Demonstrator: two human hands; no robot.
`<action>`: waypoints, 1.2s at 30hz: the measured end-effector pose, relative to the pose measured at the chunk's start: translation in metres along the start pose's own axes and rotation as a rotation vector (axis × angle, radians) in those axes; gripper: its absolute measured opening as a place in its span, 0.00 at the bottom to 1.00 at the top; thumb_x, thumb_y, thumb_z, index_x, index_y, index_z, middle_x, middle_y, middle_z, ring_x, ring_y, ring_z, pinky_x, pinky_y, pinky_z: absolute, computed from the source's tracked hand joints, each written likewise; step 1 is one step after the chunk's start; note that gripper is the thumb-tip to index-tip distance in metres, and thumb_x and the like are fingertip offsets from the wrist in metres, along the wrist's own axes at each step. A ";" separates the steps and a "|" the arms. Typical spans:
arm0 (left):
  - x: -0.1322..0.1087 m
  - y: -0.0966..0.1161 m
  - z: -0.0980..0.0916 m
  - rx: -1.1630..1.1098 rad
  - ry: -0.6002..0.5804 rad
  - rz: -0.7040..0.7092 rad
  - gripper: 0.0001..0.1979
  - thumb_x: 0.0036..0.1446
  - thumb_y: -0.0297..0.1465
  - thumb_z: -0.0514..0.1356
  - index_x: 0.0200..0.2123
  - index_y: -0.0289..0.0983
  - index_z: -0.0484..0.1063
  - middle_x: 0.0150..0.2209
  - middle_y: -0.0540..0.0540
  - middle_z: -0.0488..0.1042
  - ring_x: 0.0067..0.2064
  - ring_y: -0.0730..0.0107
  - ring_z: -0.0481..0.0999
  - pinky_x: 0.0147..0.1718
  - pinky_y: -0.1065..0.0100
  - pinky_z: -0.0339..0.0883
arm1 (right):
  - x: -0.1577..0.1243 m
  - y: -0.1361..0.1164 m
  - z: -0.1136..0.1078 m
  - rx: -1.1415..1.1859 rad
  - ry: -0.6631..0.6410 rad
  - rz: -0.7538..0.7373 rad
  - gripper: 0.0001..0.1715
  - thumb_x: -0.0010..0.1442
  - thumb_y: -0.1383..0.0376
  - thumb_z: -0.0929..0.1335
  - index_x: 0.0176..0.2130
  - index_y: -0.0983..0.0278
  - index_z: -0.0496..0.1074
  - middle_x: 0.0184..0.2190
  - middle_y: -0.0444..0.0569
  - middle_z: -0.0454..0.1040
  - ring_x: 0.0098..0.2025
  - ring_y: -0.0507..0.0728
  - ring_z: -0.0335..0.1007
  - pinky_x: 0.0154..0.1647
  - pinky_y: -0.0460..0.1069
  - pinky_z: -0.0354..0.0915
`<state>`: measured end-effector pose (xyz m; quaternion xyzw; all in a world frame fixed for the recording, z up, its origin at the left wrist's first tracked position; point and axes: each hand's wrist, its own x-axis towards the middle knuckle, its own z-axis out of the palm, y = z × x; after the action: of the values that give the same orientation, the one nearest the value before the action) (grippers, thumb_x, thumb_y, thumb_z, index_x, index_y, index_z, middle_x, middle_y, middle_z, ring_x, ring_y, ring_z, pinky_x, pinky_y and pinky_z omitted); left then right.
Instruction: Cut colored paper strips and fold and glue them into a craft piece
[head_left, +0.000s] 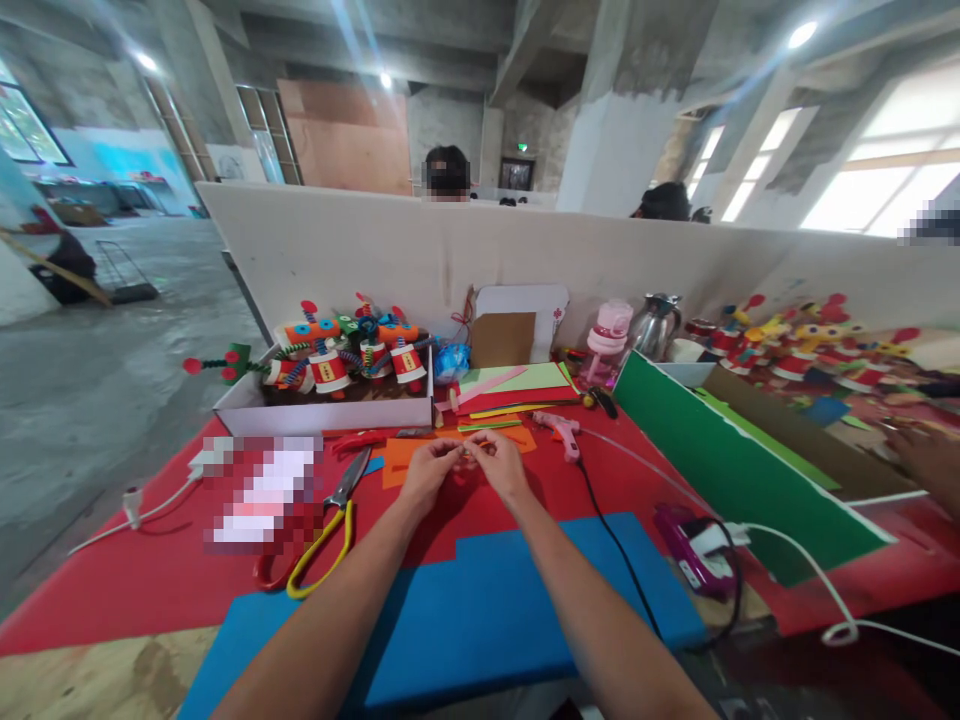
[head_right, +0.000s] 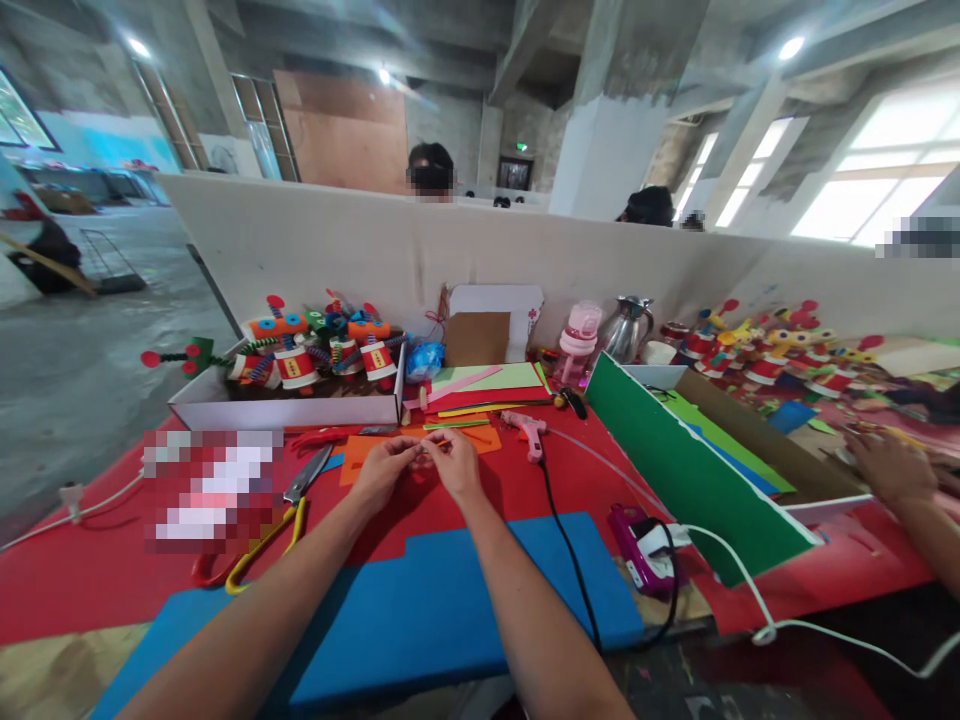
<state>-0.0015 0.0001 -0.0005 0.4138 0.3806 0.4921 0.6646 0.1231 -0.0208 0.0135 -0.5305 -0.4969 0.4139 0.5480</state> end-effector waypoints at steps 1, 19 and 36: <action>-0.001 0.000 0.000 -0.022 -0.031 -0.012 0.20 0.30 0.37 0.73 0.26 0.32 0.74 0.22 0.50 0.74 0.22 0.77 0.70 0.24 0.73 0.63 | -0.001 -0.001 0.000 0.013 0.017 0.020 0.13 0.45 0.55 0.71 0.25 0.62 0.71 0.22 0.43 0.72 0.22 0.52 0.68 0.25 0.47 0.66; -0.005 0.002 0.002 -0.026 -0.020 -0.038 0.20 0.28 0.35 0.73 0.26 0.34 0.71 0.20 0.52 0.72 0.21 0.78 0.69 0.21 0.75 0.62 | -0.036 -0.036 -0.043 0.220 0.162 0.072 0.25 0.44 0.45 0.72 0.31 0.63 0.72 0.29 0.46 0.74 0.22 0.49 0.66 0.23 0.46 0.68; -0.007 0.004 -0.003 -0.094 0.046 -0.124 0.12 0.36 0.21 0.68 0.29 0.33 0.73 0.24 0.49 0.76 0.27 0.71 0.78 0.29 0.73 0.74 | -0.174 -0.076 -0.184 -0.370 0.818 -0.102 0.24 0.51 0.45 0.68 0.28 0.64 0.73 0.20 0.46 0.71 0.18 0.50 0.64 0.17 0.44 0.63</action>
<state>-0.0076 -0.0057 0.0029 0.3464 0.3972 0.4768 0.7035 0.2697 -0.2302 0.0812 -0.7145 -0.3305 0.0468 0.6149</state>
